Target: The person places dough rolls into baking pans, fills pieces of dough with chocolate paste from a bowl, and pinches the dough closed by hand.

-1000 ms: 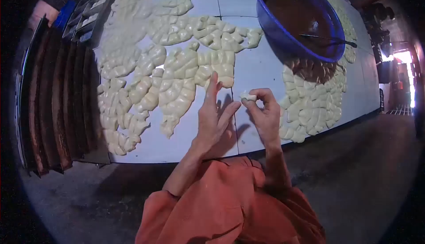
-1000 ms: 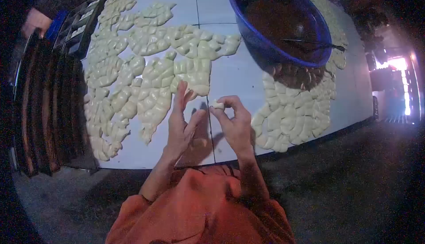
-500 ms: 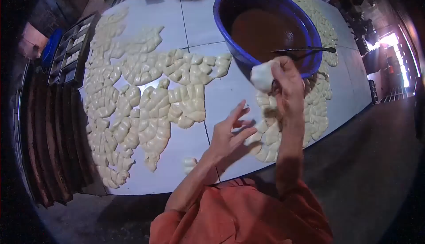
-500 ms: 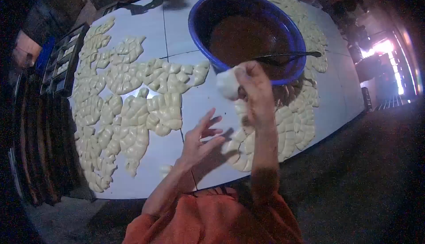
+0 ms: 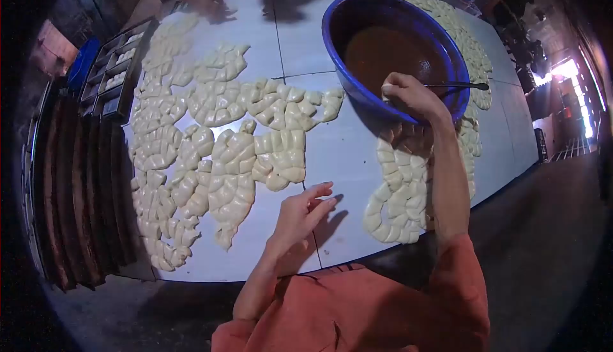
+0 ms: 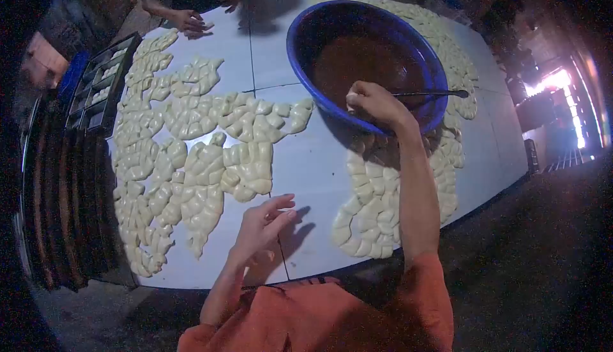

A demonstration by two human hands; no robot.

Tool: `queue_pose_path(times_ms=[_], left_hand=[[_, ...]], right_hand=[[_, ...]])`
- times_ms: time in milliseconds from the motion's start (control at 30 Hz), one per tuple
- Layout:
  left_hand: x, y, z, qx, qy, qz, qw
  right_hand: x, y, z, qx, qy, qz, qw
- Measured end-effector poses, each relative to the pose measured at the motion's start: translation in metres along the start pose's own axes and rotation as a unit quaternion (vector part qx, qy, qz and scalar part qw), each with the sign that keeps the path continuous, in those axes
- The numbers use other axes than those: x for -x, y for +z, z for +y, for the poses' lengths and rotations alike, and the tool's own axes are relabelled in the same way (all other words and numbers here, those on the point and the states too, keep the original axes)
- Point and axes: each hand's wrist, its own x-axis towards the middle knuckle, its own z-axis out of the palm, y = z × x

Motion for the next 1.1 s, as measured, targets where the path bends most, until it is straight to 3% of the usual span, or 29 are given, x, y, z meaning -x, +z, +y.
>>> queue_pose_path(times_ms=[67, 100, 167, 233, 300, 333, 433, 633, 700, 733, 767, 833, 867, 967, 1033, 1100], left_hand=[[-0.003, 0.001, 0.01, 0.012, 0.01, -0.013, 1.0], [-0.008, 0.004, 0.012, 0.014, 0.01, -0.011, 1.0], [-0.022, 0.012, 0.012, 0.064, 0.041, -0.016, 0.997], [-0.035, 0.02, 0.022, 0.193, 0.049, -0.047, 0.979], [-0.039, 0.028, 0.038, 0.312, 0.045, -0.026, 0.949], [-0.041, 0.03, 0.035, 0.314, 0.042, -0.017, 0.948], [-0.032, 0.024, 0.026, 0.503, 0.003, -0.019, 0.864], [-0.004, -0.028, -0.009, 0.421, -0.011, 0.142, 0.896], [0.003, -0.038, -0.019, 0.365, -0.018, 0.167, 0.916], [0.006, -0.04, -0.022, 0.366, -0.018, 0.174, 0.914], [0.008, -0.04, -0.023, 0.338, -0.003, 0.172, 0.925], [0.01, -0.039, -0.026, 0.31, 0.013, 0.174, 0.935], [0.011, -0.037, -0.028, 0.286, 0.035, 0.191, 0.938], [0.013, -0.035, -0.024, 0.248, 0.101, 0.238, 0.934], [0.014, -0.041, -0.018, 0.248, 0.087, 0.177, 0.949], [0.013, -0.05, -0.017, 0.267, 0.063, 0.15, 0.95]], right_hand=[[0.014, -0.001, -0.016, -0.176, -0.016, 0.069, 0.982], [0.023, 0.003, -0.023, -0.174, -0.016, 0.067, 0.982], [0.041, 0.016, -0.037, -0.465, -0.064, 0.088, 0.878], [0.057, 0.046, -0.056, -0.516, -0.067, 0.097, 0.848], [0.072, 0.079, -0.069, -0.611, -0.07, 0.093, 0.783], [0.076, 0.095, -0.069, -0.634, -0.064, 0.077, 0.767], [0.087, 0.142, -0.079, -0.684, -0.053, 0.049, 0.726], [0.117, 0.192, -0.08, -0.674, -0.025, -0.012, 0.738], [0.13, 0.209, -0.11, -0.427, -0.077, 0.053, 0.9], [0.132, 0.224, -0.115, -0.327, -0.108, 0.13, 0.93], [0.133, 0.231, -0.117, -0.329, -0.11, 0.125, 0.93], [0.132, 0.244, -0.12, -0.114, -0.155, 0.203, 0.96], [0.131, 0.25, -0.123, -0.121, -0.165, 0.25, 0.946], [0.131, 0.259, -0.121, -0.128, -0.146, 0.261, 0.946], [0.128, 0.259, -0.12, -0.162, -0.148, 0.261, 0.94], [0.13, 0.254, -0.116, -0.325, -0.043, 0.139, 0.934]])
